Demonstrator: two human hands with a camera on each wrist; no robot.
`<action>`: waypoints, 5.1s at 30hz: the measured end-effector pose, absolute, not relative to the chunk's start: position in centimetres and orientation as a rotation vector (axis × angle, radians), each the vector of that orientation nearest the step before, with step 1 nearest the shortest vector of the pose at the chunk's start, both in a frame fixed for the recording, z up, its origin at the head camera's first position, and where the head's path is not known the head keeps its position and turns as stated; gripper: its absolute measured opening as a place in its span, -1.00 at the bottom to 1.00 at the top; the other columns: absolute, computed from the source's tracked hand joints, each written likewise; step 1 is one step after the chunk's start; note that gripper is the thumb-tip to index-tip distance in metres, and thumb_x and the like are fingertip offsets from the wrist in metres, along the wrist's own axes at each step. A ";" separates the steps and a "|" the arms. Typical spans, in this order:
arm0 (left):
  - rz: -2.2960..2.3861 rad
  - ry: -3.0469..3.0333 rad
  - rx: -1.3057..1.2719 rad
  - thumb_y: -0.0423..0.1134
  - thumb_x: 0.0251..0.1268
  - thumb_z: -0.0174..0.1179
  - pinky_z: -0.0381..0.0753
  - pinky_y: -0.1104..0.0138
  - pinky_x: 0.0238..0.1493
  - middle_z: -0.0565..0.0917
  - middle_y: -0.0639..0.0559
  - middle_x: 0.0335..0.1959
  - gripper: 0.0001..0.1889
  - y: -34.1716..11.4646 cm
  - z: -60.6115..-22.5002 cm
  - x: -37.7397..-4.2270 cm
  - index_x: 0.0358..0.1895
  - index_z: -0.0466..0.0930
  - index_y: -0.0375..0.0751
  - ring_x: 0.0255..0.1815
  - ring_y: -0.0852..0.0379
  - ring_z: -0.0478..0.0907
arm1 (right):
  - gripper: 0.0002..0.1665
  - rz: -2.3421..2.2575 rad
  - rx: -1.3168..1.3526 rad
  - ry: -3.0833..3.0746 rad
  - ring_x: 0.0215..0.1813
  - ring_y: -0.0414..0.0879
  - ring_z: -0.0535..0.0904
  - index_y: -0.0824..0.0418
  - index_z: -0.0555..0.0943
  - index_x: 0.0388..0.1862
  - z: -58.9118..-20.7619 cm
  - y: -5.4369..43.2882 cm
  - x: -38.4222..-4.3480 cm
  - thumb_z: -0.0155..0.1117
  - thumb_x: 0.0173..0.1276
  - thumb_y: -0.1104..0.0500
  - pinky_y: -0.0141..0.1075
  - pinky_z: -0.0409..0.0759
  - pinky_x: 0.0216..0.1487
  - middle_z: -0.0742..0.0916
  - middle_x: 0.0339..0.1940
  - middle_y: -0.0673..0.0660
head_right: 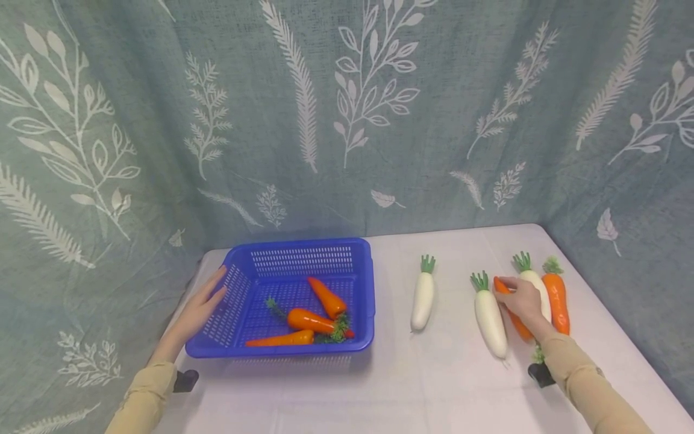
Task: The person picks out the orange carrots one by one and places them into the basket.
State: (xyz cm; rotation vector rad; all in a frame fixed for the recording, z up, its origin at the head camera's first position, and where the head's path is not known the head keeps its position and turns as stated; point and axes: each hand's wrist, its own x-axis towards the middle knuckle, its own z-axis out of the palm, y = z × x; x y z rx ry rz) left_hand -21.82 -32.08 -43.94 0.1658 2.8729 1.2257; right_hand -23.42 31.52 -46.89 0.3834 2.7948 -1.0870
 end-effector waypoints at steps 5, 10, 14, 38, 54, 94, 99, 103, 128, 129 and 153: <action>1.231 2.884 0.189 -0.17 0.53 -0.17 -0.09 -0.17 0.47 -0.02 -0.27 0.52 -0.42 -32.2 -44.2 -21.9 0.48 -0.02 -0.31 0.52 -0.31 -0.10 | -0.35 -1.096 0.324 2.849 0.21 0.44 0.36 0.55 0.30 0.28 -46.6 31.6 -23.5 0.21 0.28 0.25 0.11 0.53 0.13 0.42 0.24 0.58; 1.238 2.890 0.203 -0.21 0.52 -0.17 -0.09 -0.17 0.47 -0.01 -0.28 0.52 -0.44 -32.3 -44.4 -22.1 0.48 -0.01 -0.33 0.52 -0.32 -0.10 | -0.36 -1.130 0.311 2.862 0.17 0.44 0.39 0.57 0.30 0.27 -46.4 31.7 -23.6 0.19 0.29 0.27 0.09 0.57 0.08 0.42 0.22 0.60; 1.237 2.888 0.206 -0.21 0.52 -0.16 -0.09 -0.17 0.47 -0.02 -0.28 0.52 -0.44 -32.4 -44.4 -22.1 0.48 -0.01 -0.33 0.52 -0.32 -0.10 | -0.36 -1.173 0.333 2.822 0.26 0.46 0.32 0.55 0.25 0.32 -46.2 31.8 -23.8 0.13 0.32 0.29 0.14 0.48 0.20 0.35 0.28 0.60; 1.235 2.881 0.217 -0.18 0.53 -0.17 -0.08 -0.19 0.46 -0.02 -0.28 0.52 -0.43 -32.4 -44.2 -22.0 0.48 -0.01 -0.33 0.52 -0.33 -0.10 | -0.35 -1.260 0.377 2.797 0.26 0.42 0.32 0.48 0.23 0.36 -43.6 30.3 -24.8 0.12 0.35 0.26 0.11 0.49 0.21 0.34 0.32 0.57; 1.227 2.854 0.190 -0.18 0.53 -0.18 -0.09 -0.18 0.47 -0.03 -0.27 0.53 -0.43 -32.4 -43.5 -22.1 0.49 -0.03 -0.31 0.52 -0.32 -0.12 | -0.32 -1.323 0.391 2.642 0.28 0.35 0.32 0.41 0.18 0.42 -42.7 27.6 -25.7 0.10 0.38 0.23 0.09 0.41 0.30 0.31 0.36 0.52; 1.212 2.879 0.191 -0.18 0.52 -0.16 -0.09 -0.18 0.46 -0.02 -0.26 0.53 -0.43 -32.3 -43.9 -21.9 0.48 -0.01 -0.32 0.52 -0.32 -0.11 | -0.35 -1.504 0.180 2.567 0.28 0.28 0.42 0.28 0.25 0.43 -41.1 21.2 -26.0 0.13 0.40 0.20 -0.20 0.60 0.06 0.40 0.36 0.42; 1.213 2.883 0.197 -0.17 0.52 -0.16 -0.09 -0.19 0.46 -0.02 -0.27 0.52 -0.43 -32.3 -44.0 -21.8 0.48 0.00 -0.33 0.52 -0.33 -0.11 | -0.36 -1.538 0.146 2.549 0.26 0.27 0.46 0.27 0.27 0.42 -40.9 20.3 -26.0 0.14 0.39 0.19 -0.30 0.59 -0.04 0.42 0.35 0.41; 1.216 2.879 0.192 -0.18 0.52 -0.16 -0.09 -0.19 0.46 -0.02 -0.27 0.53 -0.43 -32.2 -44.0 -21.8 0.48 -0.01 -0.33 0.52 -0.33 -0.12 | -0.36 -1.555 0.127 2.534 0.26 0.27 0.45 0.26 0.27 0.42 -40.6 19.5 -26.1 0.14 0.39 0.20 -0.25 0.58 0.00 0.43 0.35 0.41; 1.230 2.881 0.200 -0.13 0.52 -0.16 -0.08 -0.19 0.45 0.00 -0.27 0.52 -0.42 -32.2 -43.5 -21.7 0.48 0.01 -0.32 0.51 -0.34 -0.09 | -0.40 -1.675 0.014 2.443 0.26 0.20 0.49 0.20 0.38 0.37 -38.1 12.4 -25.8 0.19 0.35 0.18 -0.16 0.59 0.06 0.52 0.29 0.31; 1.218 2.878 0.195 -0.15 0.53 -0.17 -0.08 -0.19 0.46 -0.01 -0.27 0.52 -0.42 -32.2 -43.4 -21.8 0.48 0.00 -0.32 0.51 -0.33 -0.10 | -0.40 -1.675 0.015 2.439 0.27 0.20 0.48 0.20 0.37 0.37 -38.0 12.2 -25.8 0.19 0.35 0.18 -0.14 0.59 0.08 0.52 0.30 0.30; 1.212 2.884 0.184 -0.20 0.52 -0.16 -0.07 -0.18 0.46 0.00 -0.27 0.52 -0.44 -31.9 -43.0 -21.6 0.47 0.01 -0.33 0.52 -0.31 -0.09 | -0.45 -1.878 -0.075 2.271 0.32 0.16 0.44 0.27 0.46 0.28 -37.6 5.0 -25.4 0.23 0.30 0.29 -0.02 0.43 0.34 0.55 0.28 0.29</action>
